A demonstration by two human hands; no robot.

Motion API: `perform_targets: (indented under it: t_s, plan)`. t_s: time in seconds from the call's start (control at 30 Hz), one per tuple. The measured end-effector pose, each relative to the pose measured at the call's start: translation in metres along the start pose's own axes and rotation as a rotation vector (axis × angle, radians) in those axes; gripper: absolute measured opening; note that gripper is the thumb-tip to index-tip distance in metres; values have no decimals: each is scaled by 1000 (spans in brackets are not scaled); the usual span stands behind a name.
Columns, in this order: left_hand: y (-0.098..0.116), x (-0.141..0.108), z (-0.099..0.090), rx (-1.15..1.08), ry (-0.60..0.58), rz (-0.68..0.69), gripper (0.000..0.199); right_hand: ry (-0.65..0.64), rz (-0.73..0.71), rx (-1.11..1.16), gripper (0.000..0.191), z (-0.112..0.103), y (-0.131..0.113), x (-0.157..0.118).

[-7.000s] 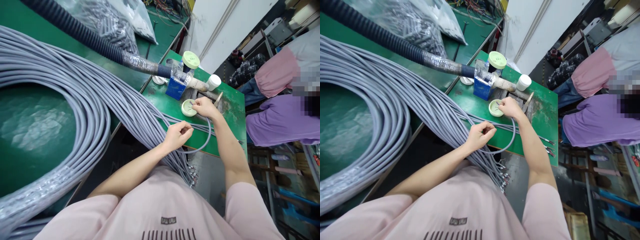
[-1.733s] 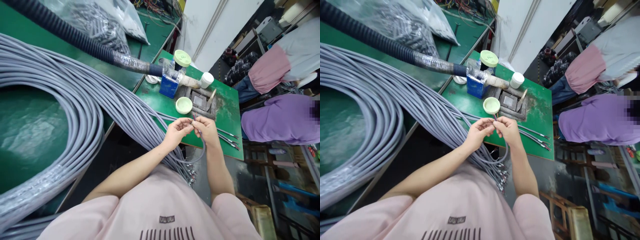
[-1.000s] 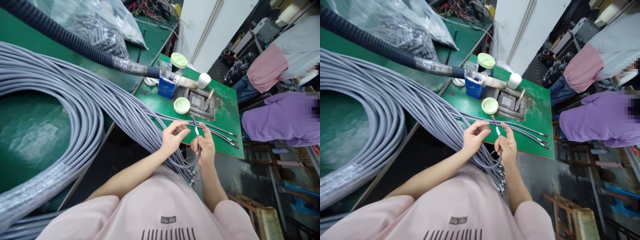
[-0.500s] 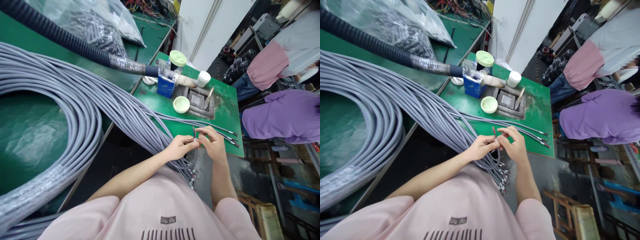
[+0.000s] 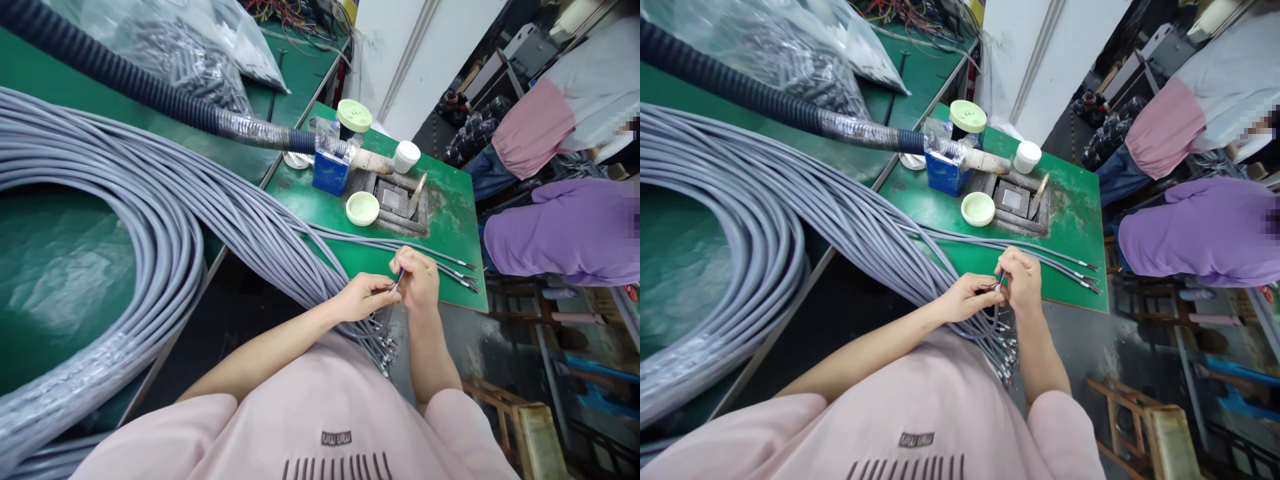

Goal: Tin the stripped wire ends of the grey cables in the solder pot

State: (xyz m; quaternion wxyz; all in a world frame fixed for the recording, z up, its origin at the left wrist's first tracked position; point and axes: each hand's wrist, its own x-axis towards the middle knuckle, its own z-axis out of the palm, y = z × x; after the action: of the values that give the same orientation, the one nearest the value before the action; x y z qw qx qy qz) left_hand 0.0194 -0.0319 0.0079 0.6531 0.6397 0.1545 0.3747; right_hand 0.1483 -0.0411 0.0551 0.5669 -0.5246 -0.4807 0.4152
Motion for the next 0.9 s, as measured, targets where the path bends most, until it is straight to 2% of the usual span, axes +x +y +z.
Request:
perform_targets:
  t_s: [0.1,0.2,0.27,0.37,0.43,0.5,0.63,0.7,0.8,0.87,0.9]
  plan:
    - [-2,-1,0,-66,-26,-59,38,76,-36,129,23,-4,-2,10]
    - [-5,-2,0,-195,-57,-152,39,160,-104,186,24,-20,-9,18]
    - [-7,-2,0,-272,-53,-188,41,57,-90,109,19,-33,-13,18]
    - [-8,-2,0,-326,-57,-198,43,-271,45,-81,14,-42,-10,13]
    - [-9,-2,1,-338,-81,-209,43,-355,78,-122,14,-38,-5,8]
    - [-10,-1,3,-346,-53,-229,41,-288,23,-101,10,-29,1,6]
    - [-12,0,7,-320,140,-250,34,-68,-86,-73,12,-12,6,11]
    - [-13,0,8,-297,164,-261,34,45,-101,-13,15,-14,5,18]
    - [-17,-1,9,-321,164,-264,36,234,-192,100,20,-28,-2,27]
    - [-20,-1,10,-359,195,-250,35,242,-221,8,20,-38,-7,27]
    - [-21,0,11,-380,218,-243,35,176,-201,-100,18,-40,-10,25]
